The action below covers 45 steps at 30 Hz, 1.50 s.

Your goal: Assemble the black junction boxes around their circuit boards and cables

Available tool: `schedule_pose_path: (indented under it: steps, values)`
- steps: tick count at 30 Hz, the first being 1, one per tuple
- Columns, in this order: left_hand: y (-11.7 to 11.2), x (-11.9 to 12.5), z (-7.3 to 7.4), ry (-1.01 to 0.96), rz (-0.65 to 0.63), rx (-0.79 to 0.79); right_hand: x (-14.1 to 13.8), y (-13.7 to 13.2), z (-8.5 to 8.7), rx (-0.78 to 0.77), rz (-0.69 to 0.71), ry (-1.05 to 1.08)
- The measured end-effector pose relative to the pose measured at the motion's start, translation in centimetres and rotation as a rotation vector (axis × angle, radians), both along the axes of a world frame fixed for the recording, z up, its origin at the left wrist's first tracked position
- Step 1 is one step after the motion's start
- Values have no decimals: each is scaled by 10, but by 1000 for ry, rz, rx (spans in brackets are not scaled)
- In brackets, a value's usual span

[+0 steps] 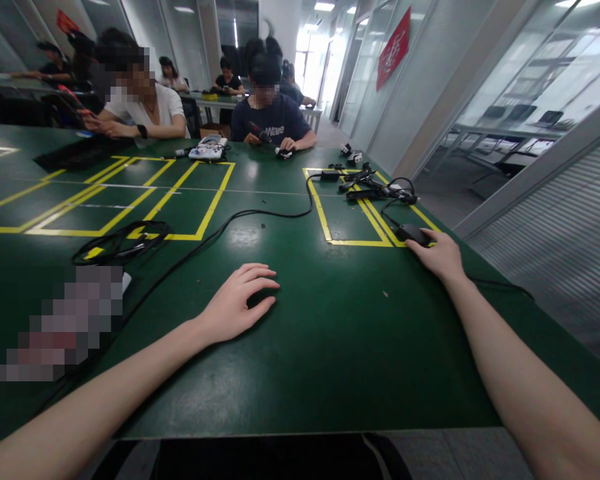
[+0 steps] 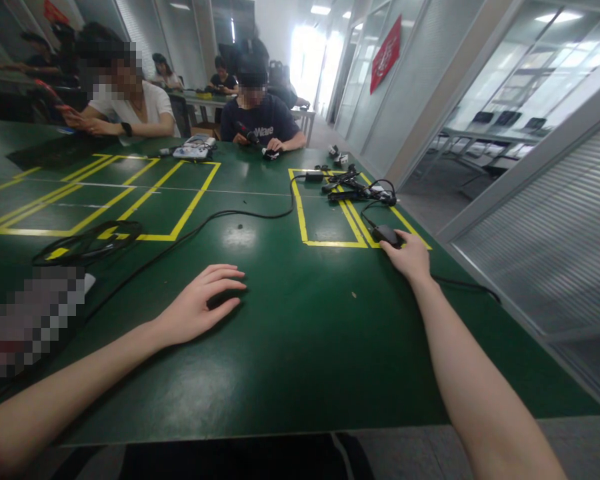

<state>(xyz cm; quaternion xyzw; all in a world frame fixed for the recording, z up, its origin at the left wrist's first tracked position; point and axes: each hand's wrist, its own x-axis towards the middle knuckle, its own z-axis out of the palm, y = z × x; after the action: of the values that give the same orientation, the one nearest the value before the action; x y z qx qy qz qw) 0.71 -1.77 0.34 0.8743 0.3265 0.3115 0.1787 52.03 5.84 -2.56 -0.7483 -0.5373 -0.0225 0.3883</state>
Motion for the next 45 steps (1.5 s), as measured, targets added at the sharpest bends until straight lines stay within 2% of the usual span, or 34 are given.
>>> schedule_pose_path:
  steps: [3,7,17,22,28,33,39,42,45]
  values:
    - [0,0,0,-2,-3,-4,-5,-1,4,-2,-88,12]
    - [0,0,0,2,-17,-12,-6,-5,9,5,-151,169]
    - [-1,0,0,20,-21,-20,-3,-6,12,-69,-242,280]
    - [0,0,1,16,-23,-24,-6,-5,11,-33,-216,304]
    - [0,0,0,9,-22,-16,-9,-7,13,97,-81,121]
    - [0,0,-1,12,-28,-13,-13,-9,20,152,-87,107]
    - [-1,0,1,11,-28,-22,-17,-10,24,57,-103,89]
    - [-1,0,2,14,-33,-24,-17,-12,25,70,-93,-2]
    - [-1,0,1,10,-34,-25,-18,-14,25,62,-96,8]
